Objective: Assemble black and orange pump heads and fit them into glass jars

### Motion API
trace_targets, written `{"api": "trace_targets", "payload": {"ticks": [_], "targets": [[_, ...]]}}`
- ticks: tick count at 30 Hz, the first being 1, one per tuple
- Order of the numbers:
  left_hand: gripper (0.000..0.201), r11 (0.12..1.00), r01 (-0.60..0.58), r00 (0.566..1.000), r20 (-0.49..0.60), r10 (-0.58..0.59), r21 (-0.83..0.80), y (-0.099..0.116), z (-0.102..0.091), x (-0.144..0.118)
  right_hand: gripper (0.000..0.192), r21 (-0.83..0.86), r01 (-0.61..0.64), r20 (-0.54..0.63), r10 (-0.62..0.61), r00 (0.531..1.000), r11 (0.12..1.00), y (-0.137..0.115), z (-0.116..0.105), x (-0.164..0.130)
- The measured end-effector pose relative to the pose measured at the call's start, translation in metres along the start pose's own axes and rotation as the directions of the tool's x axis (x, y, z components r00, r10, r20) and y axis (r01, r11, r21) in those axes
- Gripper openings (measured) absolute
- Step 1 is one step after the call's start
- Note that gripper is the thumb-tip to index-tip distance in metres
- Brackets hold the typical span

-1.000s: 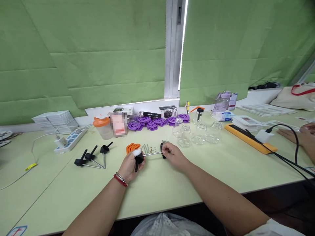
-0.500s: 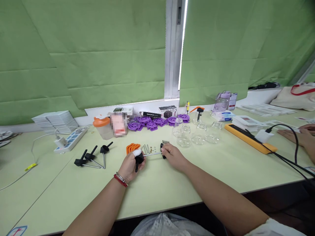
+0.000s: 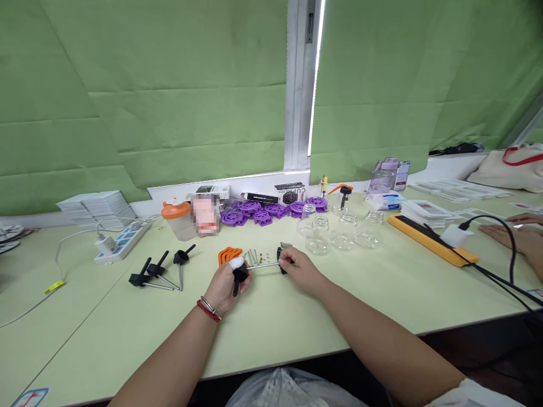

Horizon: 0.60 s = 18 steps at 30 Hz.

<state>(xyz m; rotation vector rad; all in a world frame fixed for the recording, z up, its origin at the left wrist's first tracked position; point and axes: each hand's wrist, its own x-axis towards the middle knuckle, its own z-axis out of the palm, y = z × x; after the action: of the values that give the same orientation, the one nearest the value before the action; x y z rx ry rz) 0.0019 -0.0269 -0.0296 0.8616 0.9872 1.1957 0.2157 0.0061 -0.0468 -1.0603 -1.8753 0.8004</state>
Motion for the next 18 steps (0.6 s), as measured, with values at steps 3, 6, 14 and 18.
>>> {"api": "trace_targets", "payload": {"ticks": [3, 6, 14, 18], "targets": [[0.022, 1.000, 0.004, 1.000, 0.011, -0.004, 0.000, 0.0001, 0.0002, 0.0001, 0.020, -0.028, 0.036, -0.008, -0.037, 0.999, 0.999, 0.0012, 0.0001, 0.0007], [0.022, 1.000, 0.014, 1.000, 0.006, -0.014, -0.002, 0.0004, 0.0007, -0.0005, 0.025, -0.041, 0.055, -0.009, -0.056, 0.998, 0.998, 0.0029, 0.0005, 0.0013], [0.021, 1.000, 0.025, 1.000, 0.008, -0.025, -0.008, 0.0005, 0.0007, -0.0007, 0.034, -0.058, 0.072, 0.031, -0.070, 0.997, 0.996, 0.0014, 0.0009, 0.0013], [0.022, 1.000, 0.027, 1.000, 0.000, -0.027, -0.006, 0.0003, 0.0007, -0.0009, 0.036, -0.074, 0.055, 0.035, -0.053, 0.998, 0.996, 0.0027, 0.0011, 0.0017]]}}
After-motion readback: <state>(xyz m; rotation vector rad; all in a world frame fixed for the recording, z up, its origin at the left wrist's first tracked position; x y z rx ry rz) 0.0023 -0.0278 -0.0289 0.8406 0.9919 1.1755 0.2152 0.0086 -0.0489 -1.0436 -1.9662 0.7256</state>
